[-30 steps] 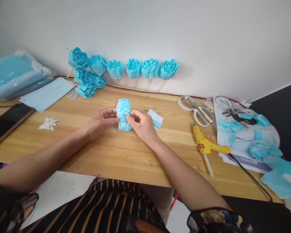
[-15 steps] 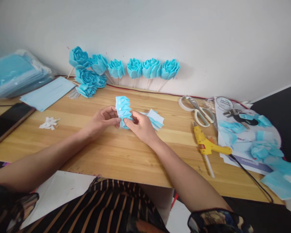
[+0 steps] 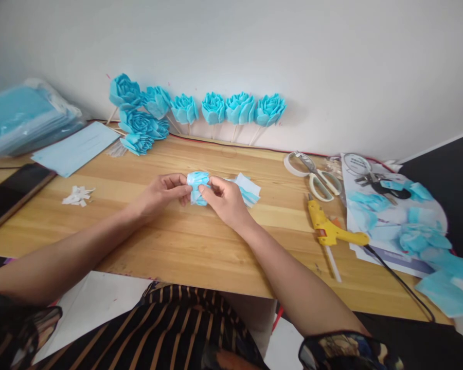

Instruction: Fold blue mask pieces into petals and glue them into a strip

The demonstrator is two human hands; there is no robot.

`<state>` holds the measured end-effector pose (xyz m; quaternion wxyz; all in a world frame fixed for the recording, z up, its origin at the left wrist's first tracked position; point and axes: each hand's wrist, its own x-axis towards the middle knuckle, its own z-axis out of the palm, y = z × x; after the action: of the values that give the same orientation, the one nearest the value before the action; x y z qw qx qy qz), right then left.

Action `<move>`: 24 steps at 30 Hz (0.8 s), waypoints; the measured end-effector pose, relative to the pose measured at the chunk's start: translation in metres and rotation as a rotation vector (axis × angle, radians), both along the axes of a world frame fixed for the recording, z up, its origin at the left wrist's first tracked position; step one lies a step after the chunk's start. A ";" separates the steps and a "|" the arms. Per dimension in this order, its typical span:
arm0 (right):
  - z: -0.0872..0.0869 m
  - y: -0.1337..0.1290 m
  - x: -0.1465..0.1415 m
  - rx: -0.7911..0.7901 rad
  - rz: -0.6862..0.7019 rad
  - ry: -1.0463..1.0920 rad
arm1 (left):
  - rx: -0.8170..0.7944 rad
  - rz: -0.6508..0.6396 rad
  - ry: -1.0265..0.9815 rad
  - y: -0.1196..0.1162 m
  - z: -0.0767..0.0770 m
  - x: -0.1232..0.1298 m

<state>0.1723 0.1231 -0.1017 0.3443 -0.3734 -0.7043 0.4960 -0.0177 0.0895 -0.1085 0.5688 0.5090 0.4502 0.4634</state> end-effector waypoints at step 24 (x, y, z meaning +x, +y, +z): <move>-0.002 0.003 0.002 -0.059 0.039 -0.012 | -0.041 0.049 -0.101 0.003 -0.006 -0.001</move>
<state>0.1745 0.1257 -0.1032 0.3192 -0.3727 -0.6984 0.5210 -0.0182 0.0920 -0.1144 0.5894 0.4620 0.4427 0.4931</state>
